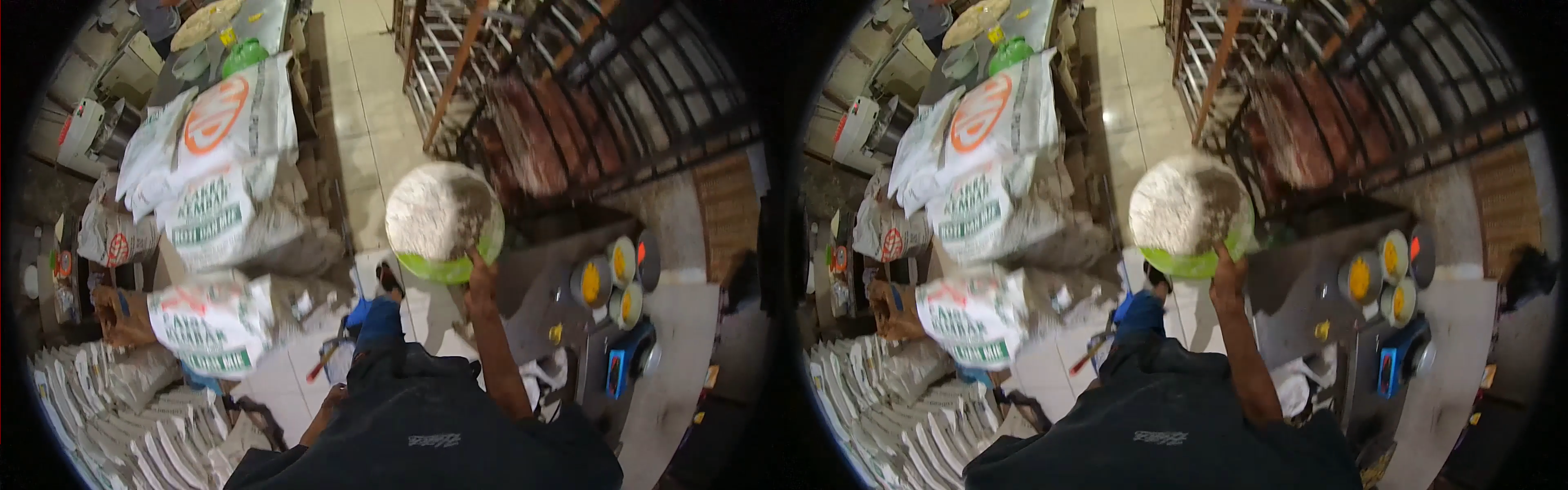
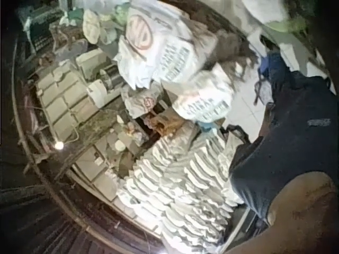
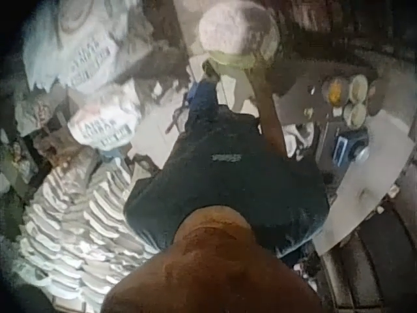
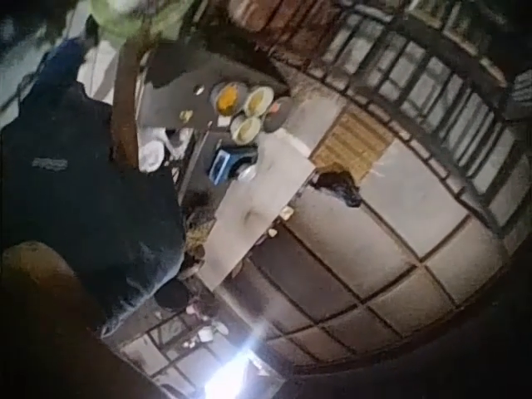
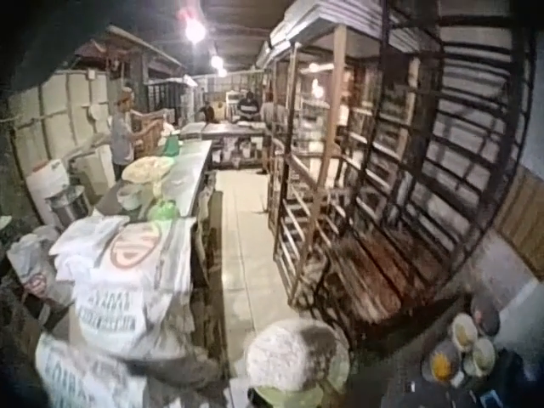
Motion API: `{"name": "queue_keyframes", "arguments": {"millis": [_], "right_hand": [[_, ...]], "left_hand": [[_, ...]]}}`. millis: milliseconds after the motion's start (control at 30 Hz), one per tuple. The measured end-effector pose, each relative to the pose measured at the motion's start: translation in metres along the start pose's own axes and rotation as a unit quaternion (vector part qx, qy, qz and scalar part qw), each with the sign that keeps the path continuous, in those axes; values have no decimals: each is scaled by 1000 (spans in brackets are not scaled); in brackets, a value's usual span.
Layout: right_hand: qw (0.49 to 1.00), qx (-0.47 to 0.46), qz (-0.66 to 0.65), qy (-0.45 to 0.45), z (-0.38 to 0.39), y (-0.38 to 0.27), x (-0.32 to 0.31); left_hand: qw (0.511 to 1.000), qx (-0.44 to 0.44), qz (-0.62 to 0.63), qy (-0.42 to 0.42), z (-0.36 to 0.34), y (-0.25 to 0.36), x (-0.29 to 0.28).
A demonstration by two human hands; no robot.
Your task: The recorder prepares dough by collecting flour, weighing dough portions, and shaping them into rounds on a production table.
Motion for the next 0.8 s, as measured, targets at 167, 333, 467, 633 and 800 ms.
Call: {"name": "queue_keyframes", "arguments": {"millis": [167,333,467,633,800], "right_hand": [[992,56,48,97,-93,-45,107],[994,-61,23,84,-220,-63,180],[996,-64,55,18,-331,-62,303],[997,-3,-14,-78,-498,-40,475],[996,-10,7,-86,-617,-54,675]], "left_hand": [[990,-140,-3,28,-238,148,-84],[1000,22,2,22,-386,509,-103],[993,26,113,-20,-486,595,-177],[997,30,63,44,-639,617,-290],[976,-23,177,128,-727,757,-376]]}}
Point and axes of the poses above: each hand's wrist, its own z-axis away from the middle knuckle, its own x-axis out of the palm, y = z × x, the point moved 1 cm from there along -z, towards the middle knuckle, and after that the axes turned 6 degrees about -x, right-handed, at the moved point
